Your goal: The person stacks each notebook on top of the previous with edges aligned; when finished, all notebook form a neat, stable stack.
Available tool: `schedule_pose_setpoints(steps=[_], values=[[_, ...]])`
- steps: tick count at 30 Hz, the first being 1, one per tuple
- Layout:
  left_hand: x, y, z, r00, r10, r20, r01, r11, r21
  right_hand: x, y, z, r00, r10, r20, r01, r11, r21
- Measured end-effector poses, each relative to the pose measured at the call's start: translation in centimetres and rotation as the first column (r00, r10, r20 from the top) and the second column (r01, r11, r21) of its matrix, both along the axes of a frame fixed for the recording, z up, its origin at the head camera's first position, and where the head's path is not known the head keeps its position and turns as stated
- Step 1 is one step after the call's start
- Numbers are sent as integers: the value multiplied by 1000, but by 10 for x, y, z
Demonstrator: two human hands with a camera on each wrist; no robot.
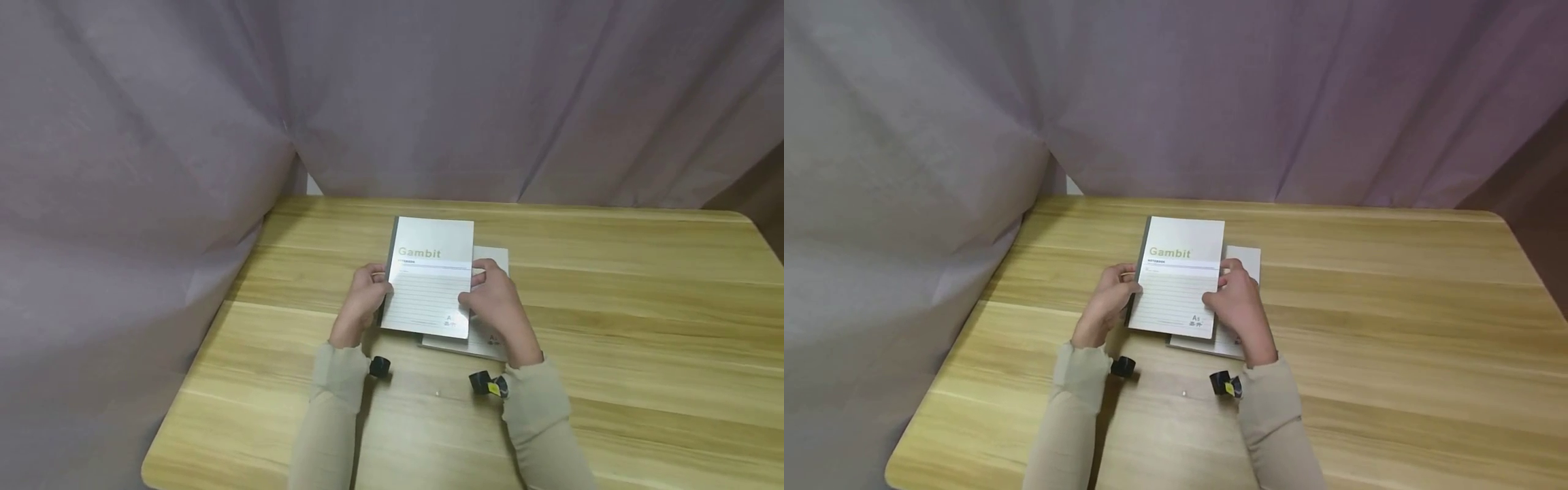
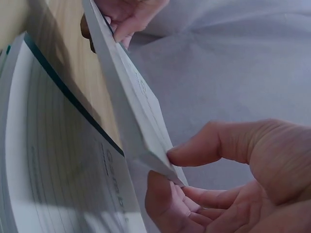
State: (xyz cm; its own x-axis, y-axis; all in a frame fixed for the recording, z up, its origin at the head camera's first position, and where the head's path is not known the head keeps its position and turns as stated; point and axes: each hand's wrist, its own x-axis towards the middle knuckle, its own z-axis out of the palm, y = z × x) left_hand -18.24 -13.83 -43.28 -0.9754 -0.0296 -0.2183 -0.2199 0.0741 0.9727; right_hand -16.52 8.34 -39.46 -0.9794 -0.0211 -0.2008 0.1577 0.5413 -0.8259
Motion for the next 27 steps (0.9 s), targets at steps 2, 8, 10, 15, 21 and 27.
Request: schedule_pose_setpoints(steps=[2,8,10,15,21,27], values=[[-1,3,-1,1000,-5,-7,5,1000,7,0,4,2,1000,4,11,-4,1000,-2],[0,12,-4,999,-30,-27,31,999,35,2,15,4,999,36,30,-37,999,34],[2,15,-5,999,-35,-27,36,999,38,3,20,4,998,49,34,-51,998,49],[2,21,-4,998,-57,-26,57,998,20,2,29,6,996,91,10,-91,991,93],[2,24,-4,996,-81,-34,82,997,8,2,34,7,994,112,11,-112,988,104],[7,25,-8,992,-122,-34,122,992,4,7,37,4,993,108,55,-111,992,66]])
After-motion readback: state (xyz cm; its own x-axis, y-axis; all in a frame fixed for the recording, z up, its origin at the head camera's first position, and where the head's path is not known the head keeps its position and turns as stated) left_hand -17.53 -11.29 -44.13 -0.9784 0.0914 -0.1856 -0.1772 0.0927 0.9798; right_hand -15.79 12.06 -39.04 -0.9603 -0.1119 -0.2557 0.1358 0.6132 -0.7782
